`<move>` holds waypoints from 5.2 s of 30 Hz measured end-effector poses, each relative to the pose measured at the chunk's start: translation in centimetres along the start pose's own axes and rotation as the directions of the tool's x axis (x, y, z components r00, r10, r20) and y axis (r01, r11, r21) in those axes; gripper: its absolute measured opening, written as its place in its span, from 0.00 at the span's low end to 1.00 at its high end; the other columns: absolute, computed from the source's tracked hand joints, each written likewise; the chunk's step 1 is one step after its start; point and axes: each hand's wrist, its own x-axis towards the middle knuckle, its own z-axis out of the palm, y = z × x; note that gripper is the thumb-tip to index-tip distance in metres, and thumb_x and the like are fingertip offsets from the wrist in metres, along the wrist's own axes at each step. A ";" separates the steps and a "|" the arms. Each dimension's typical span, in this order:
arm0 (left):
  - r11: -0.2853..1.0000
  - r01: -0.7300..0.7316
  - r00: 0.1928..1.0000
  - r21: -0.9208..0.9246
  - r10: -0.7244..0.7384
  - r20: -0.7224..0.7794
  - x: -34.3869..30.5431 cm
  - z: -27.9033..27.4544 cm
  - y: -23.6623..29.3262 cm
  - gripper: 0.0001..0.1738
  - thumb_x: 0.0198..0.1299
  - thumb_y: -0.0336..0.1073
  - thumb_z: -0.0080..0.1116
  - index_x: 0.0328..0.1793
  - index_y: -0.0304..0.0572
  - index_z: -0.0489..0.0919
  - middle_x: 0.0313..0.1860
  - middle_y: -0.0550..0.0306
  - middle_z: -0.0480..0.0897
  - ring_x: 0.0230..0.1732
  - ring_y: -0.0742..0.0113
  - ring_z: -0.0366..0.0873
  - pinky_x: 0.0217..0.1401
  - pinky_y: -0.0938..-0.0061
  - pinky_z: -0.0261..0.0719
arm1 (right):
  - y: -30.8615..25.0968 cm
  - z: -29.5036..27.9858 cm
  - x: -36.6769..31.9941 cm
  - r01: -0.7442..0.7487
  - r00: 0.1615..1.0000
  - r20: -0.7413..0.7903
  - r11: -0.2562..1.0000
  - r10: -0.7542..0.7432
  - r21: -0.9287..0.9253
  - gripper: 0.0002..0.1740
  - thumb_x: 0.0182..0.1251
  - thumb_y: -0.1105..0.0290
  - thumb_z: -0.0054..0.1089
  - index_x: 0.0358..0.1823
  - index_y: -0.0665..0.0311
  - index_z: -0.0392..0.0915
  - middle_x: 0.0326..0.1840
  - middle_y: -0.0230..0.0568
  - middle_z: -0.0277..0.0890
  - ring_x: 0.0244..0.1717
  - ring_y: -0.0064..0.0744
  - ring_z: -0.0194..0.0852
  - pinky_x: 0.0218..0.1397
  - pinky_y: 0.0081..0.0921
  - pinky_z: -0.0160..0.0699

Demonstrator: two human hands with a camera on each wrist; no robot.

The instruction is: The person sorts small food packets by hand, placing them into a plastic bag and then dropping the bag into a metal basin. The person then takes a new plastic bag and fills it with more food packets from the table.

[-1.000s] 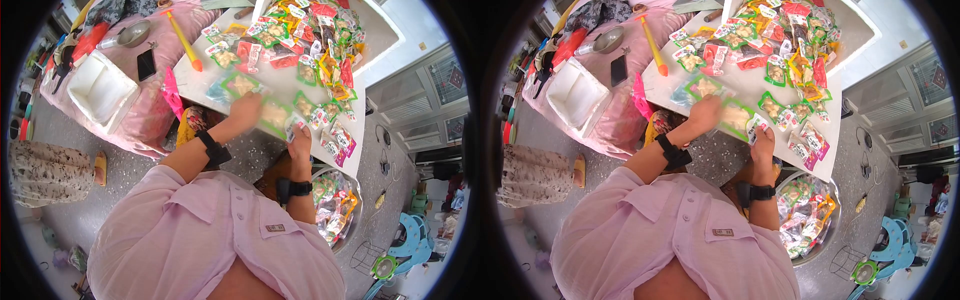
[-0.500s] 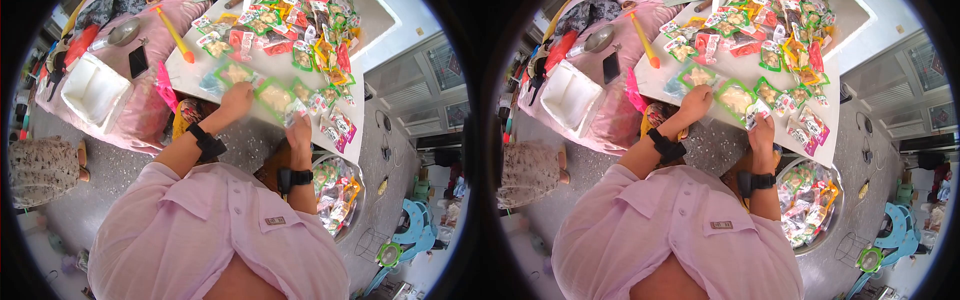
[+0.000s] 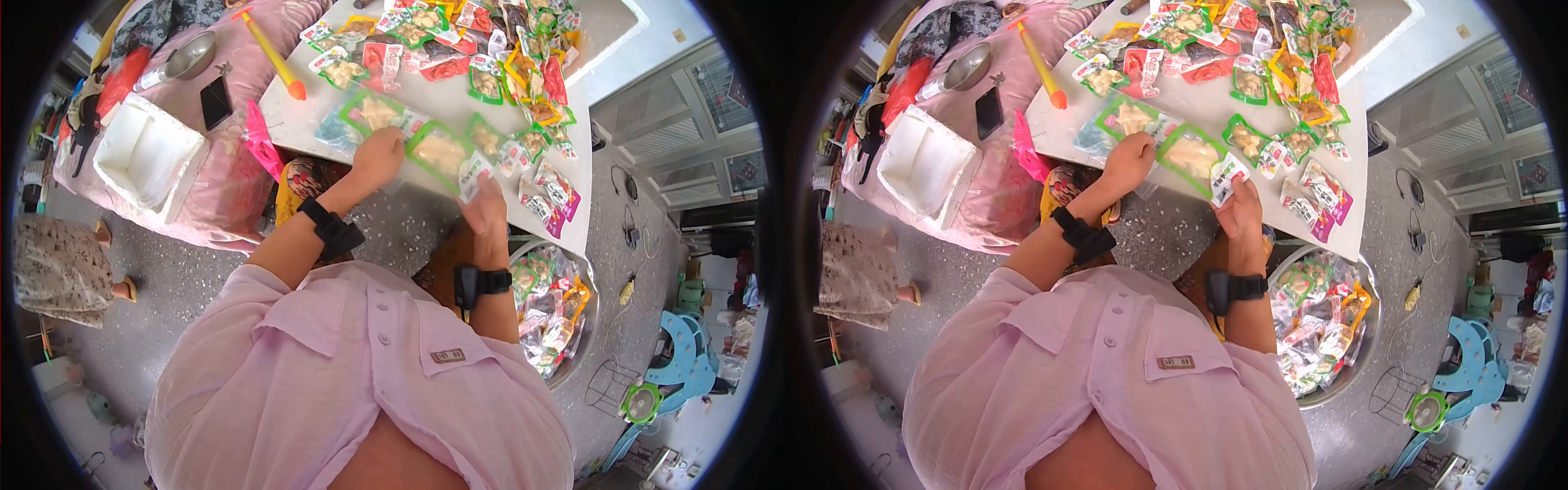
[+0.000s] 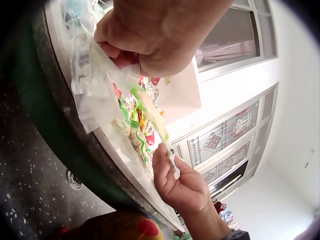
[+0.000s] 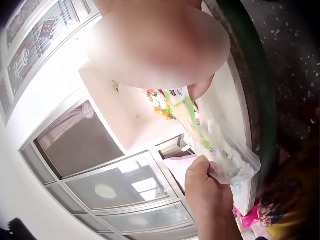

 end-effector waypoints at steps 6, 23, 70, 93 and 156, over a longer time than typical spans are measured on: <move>1.000 -0.020 1.000 -0.007 0.020 -0.003 0.0 -0.2 0.3 0.06 0.48 0.30 0.44 0.32 0.36 0.70 0.29 0.44 0.73 0.35 0.47 0.70 0.37 0.63 0.67 | 0.2 0.3 0.1 -0.013 1.000 0.012 1.000 0.013 -0.014 0.15 0.64 0.68 0.35 0.50 0.67 0.59 0.47 0.44 0.68 0.44 0.40 0.70 0.43 0.37 0.72; 0.945 -0.202 0.979 0.256 0.190 0.069 -0.2 -1.1 4.1 0.06 0.45 0.33 0.48 0.29 0.39 0.70 0.28 0.47 0.72 0.31 0.50 0.73 0.31 0.62 0.71 | 3.3 5.4 2.1 -0.086 0.994 0.066 0.996 0.084 0.038 0.11 0.63 0.70 0.39 0.43 0.67 0.64 0.41 0.41 0.71 0.39 0.36 0.73 0.37 0.33 0.74; 0.826 -0.402 0.879 0.395 0.469 -0.088 -1.2 1.2 -0.1 0.03 0.40 0.28 0.49 0.25 0.38 0.72 0.39 0.49 0.74 0.48 0.53 0.67 0.51 0.61 0.59 | -14.7 -3.7 21.0 0.006 0.616 0.331 -0.415 -0.715 -0.910 0.16 0.46 0.65 0.54 0.35 0.69 0.69 0.36 0.54 0.70 0.40 0.51 0.69 0.42 0.38 0.67; 0.916 -0.340 0.932 0.211 0.358 -0.052 -1.6 -0.3 2.3 0.11 0.42 0.32 0.53 0.35 0.39 0.71 0.39 0.53 0.73 0.46 0.54 0.68 0.50 0.61 0.62 | -13.8 2.7 5.8 0.192 0.981 0.053 0.946 -0.185 -0.260 0.19 0.55 0.74 0.40 0.50 0.61 0.61 0.49 0.41 0.65 0.49 0.40 0.66 0.43 0.42 0.70; 0.840 -0.400 0.898 0.367 0.440 -0.028 -2.4 -3.0 5.0 0.07 0.37 0.30 0.49 0.25 0.37 0.70 0.28 0.49 0.72 0.36 0.52 0.69 0.37 0.63 0.67 | 3.3 6.8 3.1 -0.220 0.951 0.117 0.893 0.285 -0.393 0.10 0.59 0.71 0.43 0.43 0.63 0.65 0.34 0.35 0.70 0.29 0.25 0.69 0.26 0.24 0.70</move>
